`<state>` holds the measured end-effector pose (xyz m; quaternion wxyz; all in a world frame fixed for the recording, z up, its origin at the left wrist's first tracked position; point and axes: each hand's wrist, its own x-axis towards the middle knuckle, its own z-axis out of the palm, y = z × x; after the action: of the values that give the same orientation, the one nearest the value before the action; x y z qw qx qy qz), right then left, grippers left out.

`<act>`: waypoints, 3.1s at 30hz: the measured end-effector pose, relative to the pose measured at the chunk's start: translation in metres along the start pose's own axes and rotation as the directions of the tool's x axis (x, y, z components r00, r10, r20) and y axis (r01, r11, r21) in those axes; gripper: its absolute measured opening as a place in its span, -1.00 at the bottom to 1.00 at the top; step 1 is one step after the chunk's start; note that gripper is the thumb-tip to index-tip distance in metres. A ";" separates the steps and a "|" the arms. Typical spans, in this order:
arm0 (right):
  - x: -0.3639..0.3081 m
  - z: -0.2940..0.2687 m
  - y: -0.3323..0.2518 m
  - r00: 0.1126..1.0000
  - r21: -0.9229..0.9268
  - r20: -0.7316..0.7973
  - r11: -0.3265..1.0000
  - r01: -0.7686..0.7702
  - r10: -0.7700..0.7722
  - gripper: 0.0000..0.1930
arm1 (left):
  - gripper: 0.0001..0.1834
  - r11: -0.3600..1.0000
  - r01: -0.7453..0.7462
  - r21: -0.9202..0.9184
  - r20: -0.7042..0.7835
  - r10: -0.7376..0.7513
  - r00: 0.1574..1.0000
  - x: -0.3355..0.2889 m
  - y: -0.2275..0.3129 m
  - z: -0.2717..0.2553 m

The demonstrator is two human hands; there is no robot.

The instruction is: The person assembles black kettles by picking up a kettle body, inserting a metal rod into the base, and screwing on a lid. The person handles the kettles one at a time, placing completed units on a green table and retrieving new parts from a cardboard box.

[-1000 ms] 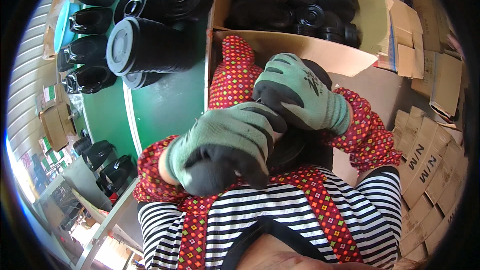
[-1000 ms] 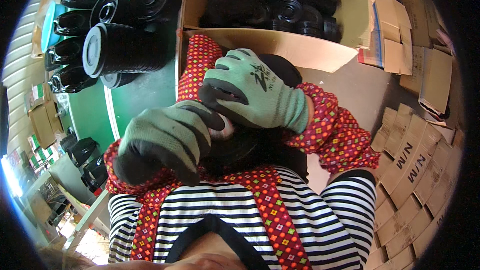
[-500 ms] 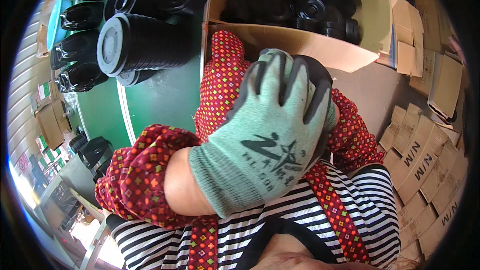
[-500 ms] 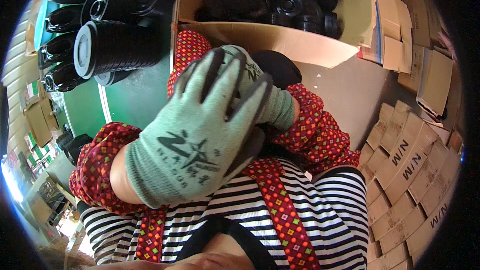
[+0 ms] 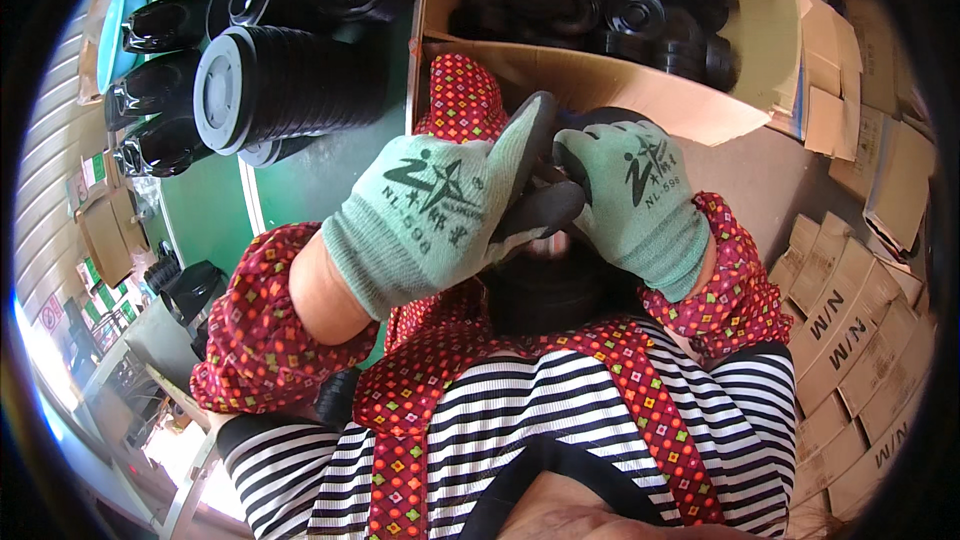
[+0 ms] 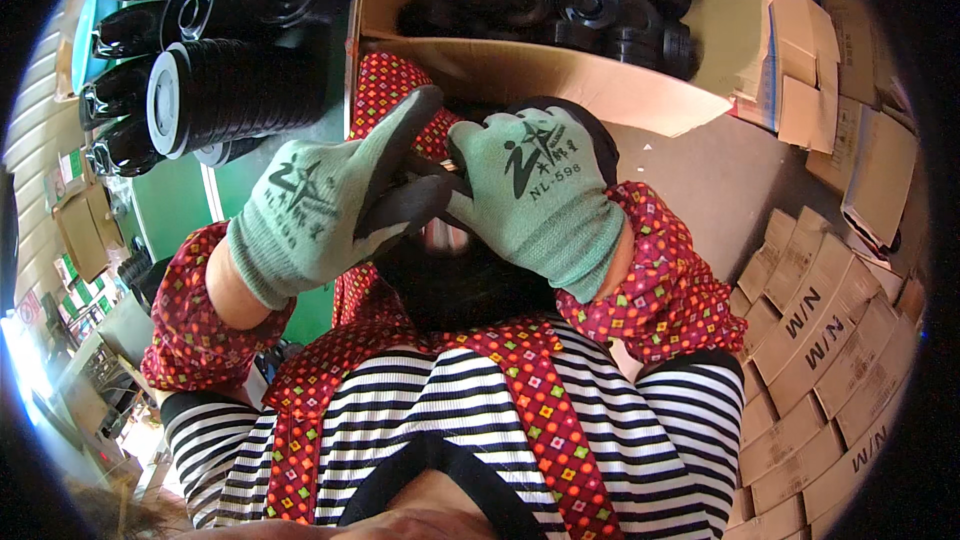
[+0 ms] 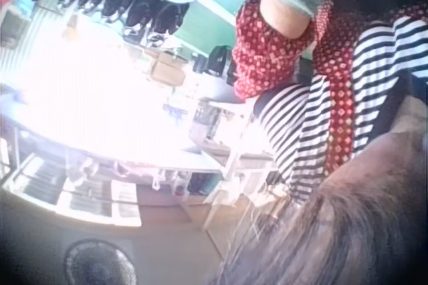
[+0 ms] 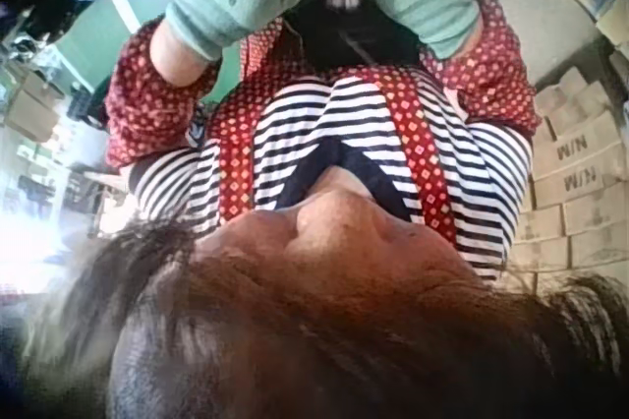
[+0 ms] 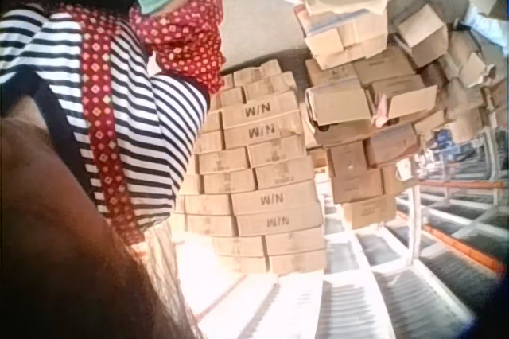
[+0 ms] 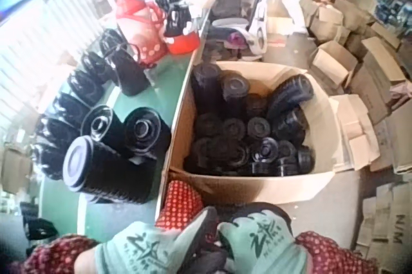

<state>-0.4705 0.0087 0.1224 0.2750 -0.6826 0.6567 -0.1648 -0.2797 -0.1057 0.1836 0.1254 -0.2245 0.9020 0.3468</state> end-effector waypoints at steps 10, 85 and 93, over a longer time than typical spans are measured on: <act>-0.044 -0.012 0.004 0.824 0.085 -0.540 0.963 0.256 -0.172 -0.39 | -0.53 0.980 0.005 -0.199 -0.530 -0.112 0.841 -0.047 -0.014 0.015; 0.075 0.123 -0.202 0.891 0.719 0.172 0.672 0.178 -0.420 -0.32 | -0.61 0.734 0.619 -0.279 -0.933 -0.361 0.007 -0.356 -0.137 0.106; 0.069 0.069 -0.206 0.697 0.733 0.644 0.516 -0.443 -0.316 -0.31 | -0.47 0.946 0.317 0.075 -0.744 -0.159 0.649 -0.304 -0.018 0.101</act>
<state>-0.2579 -0.0510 0.1798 0.8099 -0.4346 0.3529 -0.1749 0.0004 0.0483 0.2163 -0.1776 -0.4468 0.8689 0.1175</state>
